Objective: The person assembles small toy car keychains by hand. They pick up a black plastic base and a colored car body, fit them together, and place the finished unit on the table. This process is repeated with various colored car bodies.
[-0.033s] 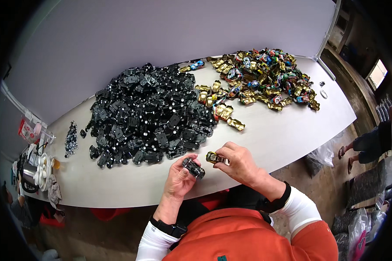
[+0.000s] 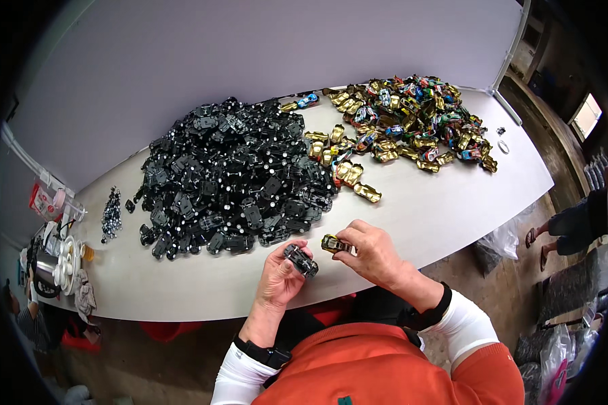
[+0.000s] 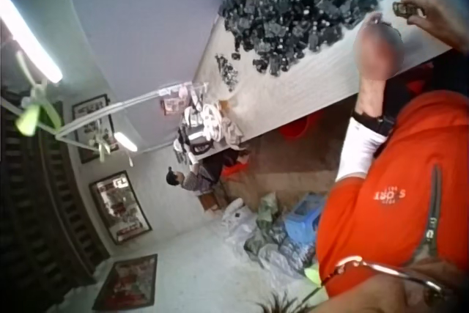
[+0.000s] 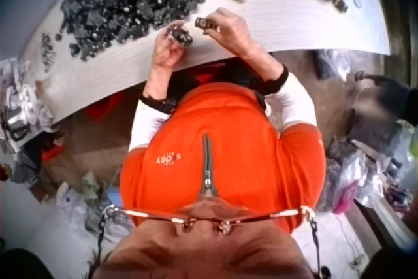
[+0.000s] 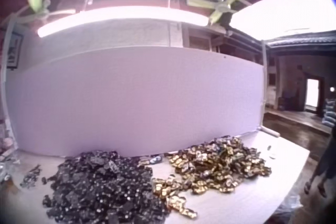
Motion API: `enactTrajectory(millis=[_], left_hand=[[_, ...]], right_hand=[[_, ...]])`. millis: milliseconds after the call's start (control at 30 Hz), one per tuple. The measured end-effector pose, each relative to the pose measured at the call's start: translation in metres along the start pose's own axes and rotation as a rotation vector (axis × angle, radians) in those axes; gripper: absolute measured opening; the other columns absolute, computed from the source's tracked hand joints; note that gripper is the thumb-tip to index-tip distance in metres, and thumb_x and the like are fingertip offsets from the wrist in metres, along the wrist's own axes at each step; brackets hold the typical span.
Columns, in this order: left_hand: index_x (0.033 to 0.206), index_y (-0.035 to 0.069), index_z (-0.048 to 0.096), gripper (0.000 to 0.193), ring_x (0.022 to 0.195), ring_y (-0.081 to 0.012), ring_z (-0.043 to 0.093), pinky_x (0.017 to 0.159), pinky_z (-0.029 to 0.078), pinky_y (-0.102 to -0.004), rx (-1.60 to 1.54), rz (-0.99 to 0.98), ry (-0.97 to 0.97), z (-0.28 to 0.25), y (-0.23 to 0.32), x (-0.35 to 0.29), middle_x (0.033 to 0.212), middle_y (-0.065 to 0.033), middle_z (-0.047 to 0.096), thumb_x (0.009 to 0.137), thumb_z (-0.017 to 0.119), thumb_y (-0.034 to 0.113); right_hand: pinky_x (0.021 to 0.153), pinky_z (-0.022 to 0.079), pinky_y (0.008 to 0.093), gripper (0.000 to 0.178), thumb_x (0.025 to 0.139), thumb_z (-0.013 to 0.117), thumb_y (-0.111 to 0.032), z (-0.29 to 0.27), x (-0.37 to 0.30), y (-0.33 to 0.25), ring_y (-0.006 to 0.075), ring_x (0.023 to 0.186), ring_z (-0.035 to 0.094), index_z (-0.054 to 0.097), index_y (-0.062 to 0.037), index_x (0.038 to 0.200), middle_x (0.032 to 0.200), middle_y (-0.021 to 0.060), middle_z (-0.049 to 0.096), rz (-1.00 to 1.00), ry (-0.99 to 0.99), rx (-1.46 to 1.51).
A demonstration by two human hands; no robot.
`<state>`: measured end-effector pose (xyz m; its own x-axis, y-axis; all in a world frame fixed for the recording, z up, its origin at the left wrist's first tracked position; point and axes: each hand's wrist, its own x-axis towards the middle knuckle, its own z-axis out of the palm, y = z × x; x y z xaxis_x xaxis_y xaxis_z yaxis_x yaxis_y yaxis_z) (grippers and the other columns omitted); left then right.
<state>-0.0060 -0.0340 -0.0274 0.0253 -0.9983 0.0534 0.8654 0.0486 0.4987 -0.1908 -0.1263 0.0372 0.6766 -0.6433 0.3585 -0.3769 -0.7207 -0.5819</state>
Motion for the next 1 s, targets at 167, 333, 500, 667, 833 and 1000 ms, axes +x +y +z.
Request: enactTrajectory(millis=[167,333,500,667,833,1000], left_hand=[[0.111,-0.003,0.053,0.047,0.097,-0.0208,0.057,0.082,0.05,-0.0321,-0.11,-0.026,0.034,-0.004,-0.001,-0.001,0.101,-0.0125,0.059,0.073,0.073,0.014],[0.113,-0.003,0.053,0.043,0.091,-0.0184,0.059,0.084,0.05,-0.033,-0.058,-0.027,-0.009,-0.005,0.0,0.002,0.108,-0.016,0.058,0.076,0.07,0.011],[0.114,-0.003,0.052,0.043,0.088,-0.018,0.06,0.08,0.051,-0.0319,-0.053,-0.023,-0.002,-0.006,0.0,0.004,0.105,-0.0162,0.059,0.077,0.069,0.011],[0.114,-0.006,0.049,0.042,0.088,-0.0209,0.06,0.074,0.052,-0.0323,-0.088,-0.033,0.026,-0.006,0.002,0.004,0.1,-0.0158,0.06,0.082,0.064,0.017],[0.107,-0.007,0.053,0.039,0.074,-0.0222,0.063,0.058,0.052,-0.0293,0.087,-0.409,0.02,0.003,0.011,-0.001,0.085,-0.0146,0.062,0.089,0.054,0.027],[0.104,-0.005,0.054,0.045,0.06,-0.02,0.061,0.043,0.047,-0.0229,0.26,-0.488,0.037,0.005,0.015,0.003,0.085,-0.0145,0.062,0.084,0.06,0.035]], right_hand=[[0.058,0.048,0.0345,0.026,0.065,0.074,-0.008,0.0,0.002,-0.003,0.0277,0.067,0.059,0.061,-0.0032,0.087,0.077,0.0104,0.057,0.027,0.002,-0.01],[0.058,0.048,0.0344,0.025,0.066,0.073,-0.008,0.003,-0.001,0.0,0.0278,0.066,0.058,0.061,-0.003,0.087,0.077,0.0107,0.057,0.01,0.018,0.012],[0.058,0.048,0.0339,0.025,0.066,0.073,-0.008,0.001,0.0,0.0,0.0276,0.066,0.058,0.061,-0.0028,0.088,0.077,0.0114,0.057,0.028,-0.019,-0.004],[0.06,0.048,0.0308,0.029,0.066,0.075,-0.009,0.003,0.001,0.002,0.0211,0.068,0.059,0.061,-0.0021,0.091,0.081,0.0093,0.058,0.043,-0.077,0.207],[0.069,0.046,0.0287,0.032,0.067,0.076,-0.012,-0.006,0.005,-0.002,0.0136,0.081,0.055,0.065,-0.0029,0.095,0.092,0.0063,0.059,0.029,-0.282,0.669],[0.062,0.043,0.0243,0.03,0.069,0.075,-0.013,0.007,0.008,0.0,0.0108,0.074,0.052,0.066,-0.0039,0.096,0.091,0.0057,0.06,0.129,-0.369,0.658]])
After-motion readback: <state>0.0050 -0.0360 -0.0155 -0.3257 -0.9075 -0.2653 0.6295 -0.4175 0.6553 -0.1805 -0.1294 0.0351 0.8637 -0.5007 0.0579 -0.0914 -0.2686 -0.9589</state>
